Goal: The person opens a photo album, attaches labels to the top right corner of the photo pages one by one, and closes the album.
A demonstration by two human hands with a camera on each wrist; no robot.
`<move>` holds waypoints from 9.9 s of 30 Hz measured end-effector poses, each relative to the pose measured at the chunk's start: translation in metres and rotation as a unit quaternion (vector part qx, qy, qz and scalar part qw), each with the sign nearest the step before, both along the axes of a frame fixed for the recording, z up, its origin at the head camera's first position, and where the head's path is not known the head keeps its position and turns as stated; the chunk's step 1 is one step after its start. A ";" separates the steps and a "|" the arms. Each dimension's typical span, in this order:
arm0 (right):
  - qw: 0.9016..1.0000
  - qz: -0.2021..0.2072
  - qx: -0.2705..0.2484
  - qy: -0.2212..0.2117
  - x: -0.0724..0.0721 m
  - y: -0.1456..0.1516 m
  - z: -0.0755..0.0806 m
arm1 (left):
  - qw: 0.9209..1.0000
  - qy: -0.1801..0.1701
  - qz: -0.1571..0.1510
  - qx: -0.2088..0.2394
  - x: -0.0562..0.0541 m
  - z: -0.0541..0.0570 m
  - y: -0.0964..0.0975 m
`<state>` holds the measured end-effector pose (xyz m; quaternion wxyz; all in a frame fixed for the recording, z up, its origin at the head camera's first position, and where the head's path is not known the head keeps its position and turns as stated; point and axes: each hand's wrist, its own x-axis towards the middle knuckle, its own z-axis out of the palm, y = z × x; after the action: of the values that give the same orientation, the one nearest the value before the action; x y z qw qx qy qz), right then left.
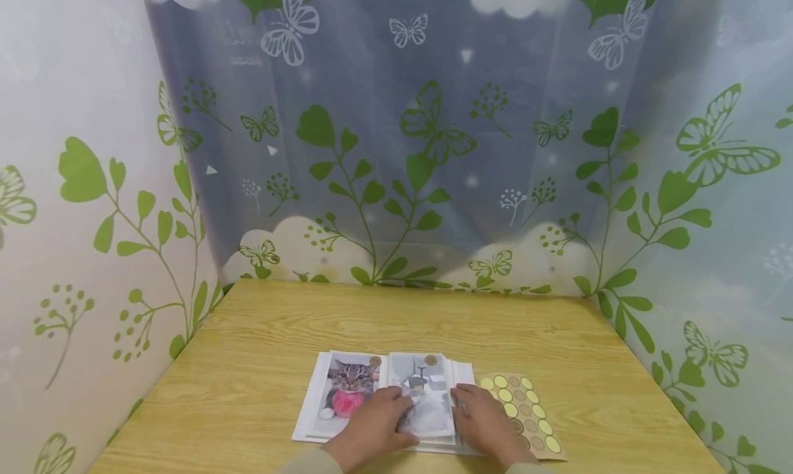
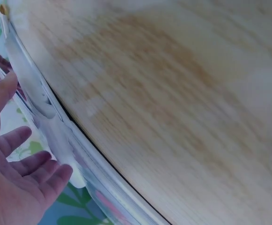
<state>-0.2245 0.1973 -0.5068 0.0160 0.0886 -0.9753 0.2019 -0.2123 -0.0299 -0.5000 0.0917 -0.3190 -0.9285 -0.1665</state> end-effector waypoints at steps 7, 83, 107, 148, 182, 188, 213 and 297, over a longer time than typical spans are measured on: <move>1.000 0.015 -0.013 0.022 0.004 0.003 0.001 | 1.000 0.027 0.007 -0.010 0.001 0.002 0.004; 0.988 0.073 0.040 0.129 0.008 -0.003 -0.006 | 0.991 0.030 0.007 0.127 0.005 0.005 -0.010; 0.992 0.090 0.025 0.085 0.005 -0.002 0.000 | 0.965 0.007 0.053 0.258 0.009 -0.004 -0.019; 0.997 0.054 0.025 0.040 0.007 -0.007 0.001 | 0.776 -0.237 0.213 0.544 0.014 0.004 -0.053; 0.997 0.056 0.027 0.035 0.007 -0.006 0.005 | 0.739 -0.279 0.284 0.544 0.022 -0.016 -0.116; 0.997 0.056 0.025 0.039 0.006 -0.006 0.003 | 0.744 -0.252 0.310 0.536 0.021 -0.016 -0.121; 0.997 0.009 0.028 0.067 0.011 0.015 0.008 | 0.831 -0.176 0.292 0.440 0.003 0.009 -0.093; 0.992 -0.118 -0.030 -0.008 0.033 0.112 0.011 | 0.995 -0.070 0.052 -0.048 0.006 -0.008 0.161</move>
<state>-0.1911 0.3092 -0.4954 0.0342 -0.0296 -0.9725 0.2285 -0.2064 0.1313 -0.5076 0.0199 -0.2621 -0.9548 -0.1387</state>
